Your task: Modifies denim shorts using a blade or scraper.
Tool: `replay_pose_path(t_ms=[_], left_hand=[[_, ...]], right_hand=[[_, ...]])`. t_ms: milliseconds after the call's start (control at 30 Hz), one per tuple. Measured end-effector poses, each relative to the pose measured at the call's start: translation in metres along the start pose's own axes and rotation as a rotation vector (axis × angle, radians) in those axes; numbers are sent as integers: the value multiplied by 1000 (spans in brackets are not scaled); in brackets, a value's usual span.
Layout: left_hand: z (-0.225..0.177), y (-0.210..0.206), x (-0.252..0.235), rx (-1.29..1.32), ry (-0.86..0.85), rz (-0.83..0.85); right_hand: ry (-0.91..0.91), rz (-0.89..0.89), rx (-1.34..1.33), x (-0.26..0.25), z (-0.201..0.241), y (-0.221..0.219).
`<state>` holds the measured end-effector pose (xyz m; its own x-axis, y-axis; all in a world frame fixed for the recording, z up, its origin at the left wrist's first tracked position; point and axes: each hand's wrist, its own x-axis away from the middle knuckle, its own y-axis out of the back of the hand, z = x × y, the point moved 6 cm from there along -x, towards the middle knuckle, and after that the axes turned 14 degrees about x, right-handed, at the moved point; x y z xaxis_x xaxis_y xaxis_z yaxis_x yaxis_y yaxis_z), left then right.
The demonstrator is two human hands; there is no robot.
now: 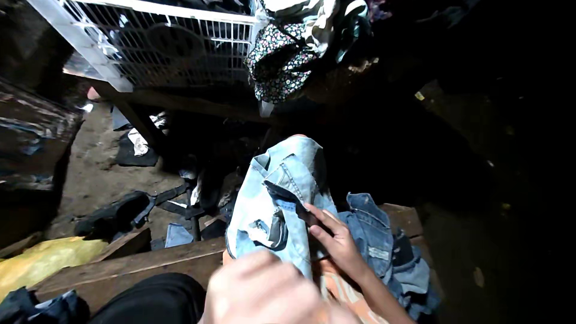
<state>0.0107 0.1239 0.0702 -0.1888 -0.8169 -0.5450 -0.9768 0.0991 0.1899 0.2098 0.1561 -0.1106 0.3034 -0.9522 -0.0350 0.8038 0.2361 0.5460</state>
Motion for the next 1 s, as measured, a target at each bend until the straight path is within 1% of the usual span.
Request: replay_pose_path(t_ms=[33,67,133,167,200,267,300,400,467,533,600,633,733,767,800,900,1000], left_hand=[[17,-2,-2,-68,7,4],[43,-4,6,-67,75,-21],[96,-11,36,-15,296,-90],[115,-15,50,0,388,-138],[128,-18,62,20,459,-193],[140,-20,77,4,573,-291],[143,-19,80,-39,633,-284],[148,-24,74,-103,796,-98],[146,-34,65,-73,832,1],[145,-43,58,0,854,16],[144,-48,53,150,918,-35],[143,-52,51,290,956,-78],[137,-66,53,869,1086,-228],[136,-71,58,1002,1127,-293],[134,-76,62,1080,1158,-357],[129,-85,70,1104,1255,-498],[128,-89,77,1075,1318,-500]], right_hand=[[5,7,7,-1,2,2],[7,13,6,-1,3,4],[-5,25,-14,-3,6,6],[-19,35,-35,-6,6,6],[-35,50,-71,-7,7,6],[-79,87,-154,-5,8,6],[-96,100,-197,-5,10,6],[-137,134,-340,-4,15,8],[-151,143,-405,-2,20,10],[-131,140,-414,0,24,14],[-107,152,-392,4,28,19],[-105,164,-371,5,30,22],[-130,199,-350,7,32,28],[-148,193,-335,7,31,29],[-160,181,-321,7,30,28],[-148,126,-279,5,28,26],[-66,65,-164,6,29,25]])
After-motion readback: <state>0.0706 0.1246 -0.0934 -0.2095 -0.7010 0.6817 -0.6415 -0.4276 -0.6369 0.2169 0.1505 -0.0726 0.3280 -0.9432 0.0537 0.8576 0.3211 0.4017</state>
